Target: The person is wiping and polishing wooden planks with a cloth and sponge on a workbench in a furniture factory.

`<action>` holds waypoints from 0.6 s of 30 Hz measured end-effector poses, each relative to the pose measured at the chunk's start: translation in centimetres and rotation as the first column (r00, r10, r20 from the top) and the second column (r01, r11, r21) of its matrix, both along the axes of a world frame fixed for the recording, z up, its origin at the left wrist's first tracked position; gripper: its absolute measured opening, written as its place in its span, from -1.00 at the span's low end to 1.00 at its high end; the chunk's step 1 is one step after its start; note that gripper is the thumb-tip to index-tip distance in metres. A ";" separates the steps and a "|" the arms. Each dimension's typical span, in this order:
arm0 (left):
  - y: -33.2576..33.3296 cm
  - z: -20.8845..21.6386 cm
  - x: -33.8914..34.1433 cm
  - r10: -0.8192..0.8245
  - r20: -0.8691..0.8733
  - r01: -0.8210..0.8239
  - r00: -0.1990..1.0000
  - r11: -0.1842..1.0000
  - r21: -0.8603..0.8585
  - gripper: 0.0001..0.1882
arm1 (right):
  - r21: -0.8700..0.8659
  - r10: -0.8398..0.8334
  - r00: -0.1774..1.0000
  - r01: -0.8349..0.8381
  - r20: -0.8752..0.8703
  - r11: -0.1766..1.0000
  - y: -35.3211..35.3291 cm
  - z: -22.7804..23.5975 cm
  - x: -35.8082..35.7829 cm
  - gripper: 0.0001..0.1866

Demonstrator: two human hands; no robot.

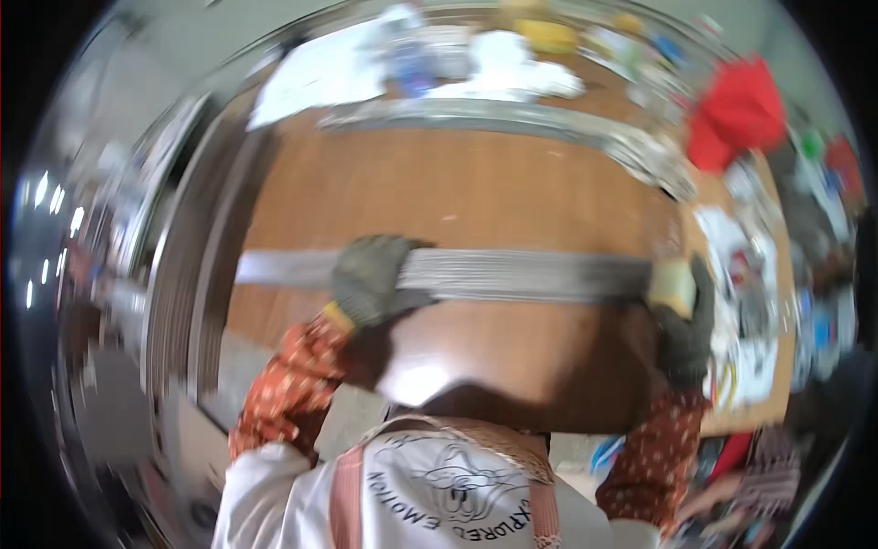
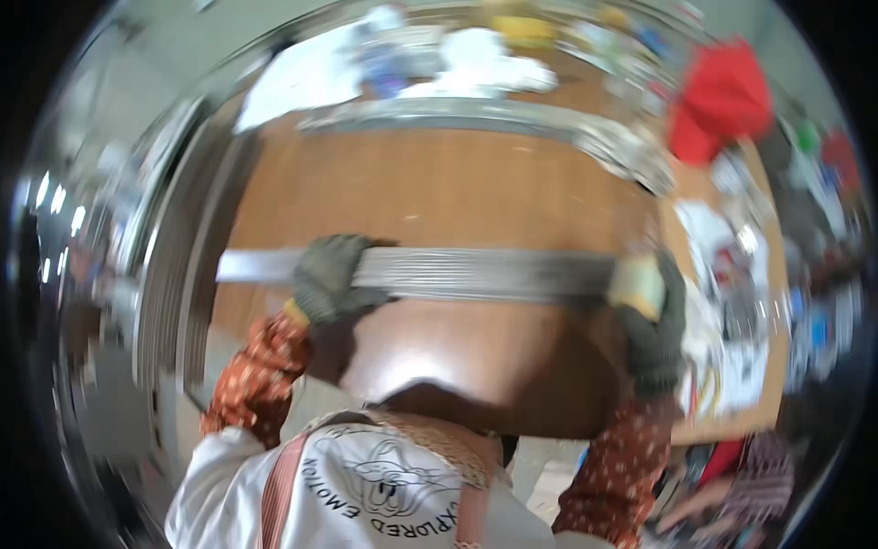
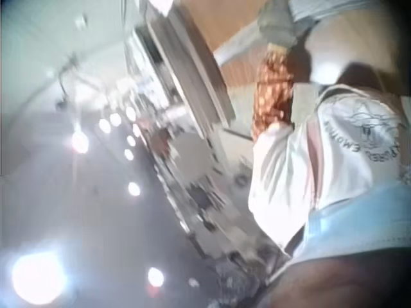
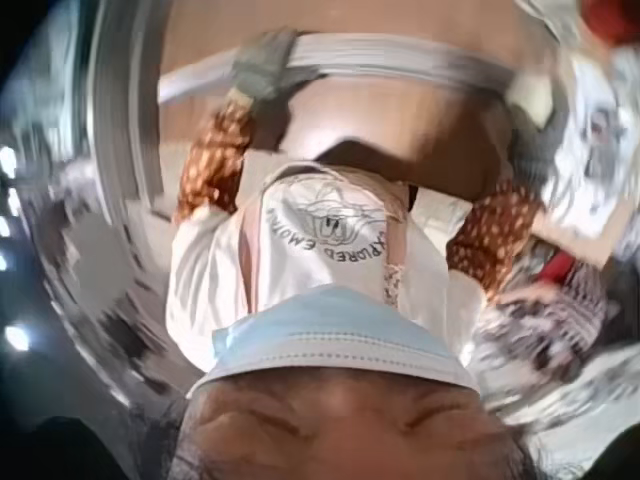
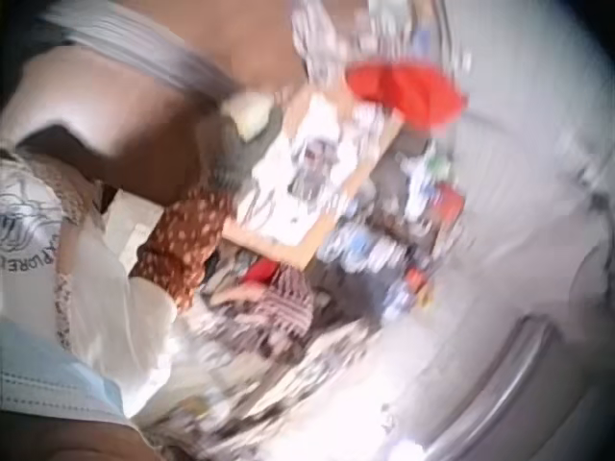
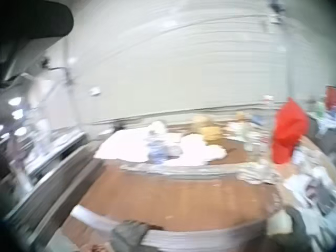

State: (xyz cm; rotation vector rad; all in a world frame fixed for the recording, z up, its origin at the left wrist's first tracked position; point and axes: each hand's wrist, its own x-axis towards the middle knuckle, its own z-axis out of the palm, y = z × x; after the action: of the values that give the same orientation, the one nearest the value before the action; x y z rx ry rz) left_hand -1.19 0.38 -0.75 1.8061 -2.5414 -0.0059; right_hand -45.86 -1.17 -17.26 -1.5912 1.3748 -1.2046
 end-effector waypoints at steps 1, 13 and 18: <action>0.8 -1.4 -0.7 0.008 -0.109 -0.011 0.994 1.000 -0.025 -0.33 | 0.157 -0.061 0.888 -0.012 0.455 0.988 0.5 2.2 0.3 -0.15; -6.2 -9.3 0.8 -0.008 -0.100 -0.025 0.995 0.944 -0.328 -0.21 | -0.249 -0.003 0.943 0.090 0.332 0.964 -19.4 -0.2 -8.4 -0.04; -9.4 -10.5 -1.4 -0.047 -0.115 -0.003 0.992 0.918 -0.397 -0.25 | -0.502 0.300 0.946 -0.202 0.122 0.841 -18.2 7.6 16.9 -0.16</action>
State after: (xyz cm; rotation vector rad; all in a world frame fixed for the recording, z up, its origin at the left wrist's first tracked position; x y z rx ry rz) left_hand -2.63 -9.04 -11.23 1.5674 -2.2701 0.3602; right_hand -28.91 -19.39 -9.63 -1.8582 0.7329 -1.5720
